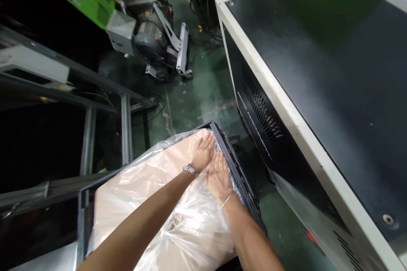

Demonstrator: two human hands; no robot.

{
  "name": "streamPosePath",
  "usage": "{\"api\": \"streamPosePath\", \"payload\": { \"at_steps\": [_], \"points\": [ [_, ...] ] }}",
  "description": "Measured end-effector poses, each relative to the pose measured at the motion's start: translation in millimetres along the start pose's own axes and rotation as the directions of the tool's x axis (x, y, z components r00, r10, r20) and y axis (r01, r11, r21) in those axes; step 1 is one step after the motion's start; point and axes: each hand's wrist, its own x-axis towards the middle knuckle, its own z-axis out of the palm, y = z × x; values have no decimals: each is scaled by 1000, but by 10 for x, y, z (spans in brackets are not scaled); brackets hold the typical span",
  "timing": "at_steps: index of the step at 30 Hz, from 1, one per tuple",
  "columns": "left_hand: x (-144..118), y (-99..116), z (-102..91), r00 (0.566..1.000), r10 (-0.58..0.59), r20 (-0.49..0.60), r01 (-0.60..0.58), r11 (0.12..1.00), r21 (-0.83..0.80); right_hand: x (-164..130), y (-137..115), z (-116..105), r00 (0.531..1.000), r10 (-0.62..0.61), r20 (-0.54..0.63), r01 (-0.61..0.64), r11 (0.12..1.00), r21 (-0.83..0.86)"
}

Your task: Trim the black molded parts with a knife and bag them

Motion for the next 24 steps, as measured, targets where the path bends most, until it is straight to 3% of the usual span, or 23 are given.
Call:
{"api": "streamPosePath", "payload": {
  "at_steps": [7, 11, 16, 20, 24],
  "points": [
    [189, -104, 90, 997, 10, 73, -12, 1000, 14, 258, 11, -35, 998, -21, 58, 21, 1000, 0],
    [277, -100, -48, 996, -4, 85, 1, 999, 33, 280, 66, -168, 998, -36, 52, 36, 999, -1],
    [73, 140, -213, 996, -89, -5, 89, 994, 69, -305, 102, -259, 995, -96, 8, 97, 995, -13],
    [-155, 319, -59, 987, -161, -11, 161, 986, 48, -752, 134, -39, 997, -73, -34, 72, 997, -35],
    [-157, 364, 104, 980, -197, -13, 197, 980, 2, -753, 213, 160, 996, -88, -25, 87, 995, -41]
  ]
}}
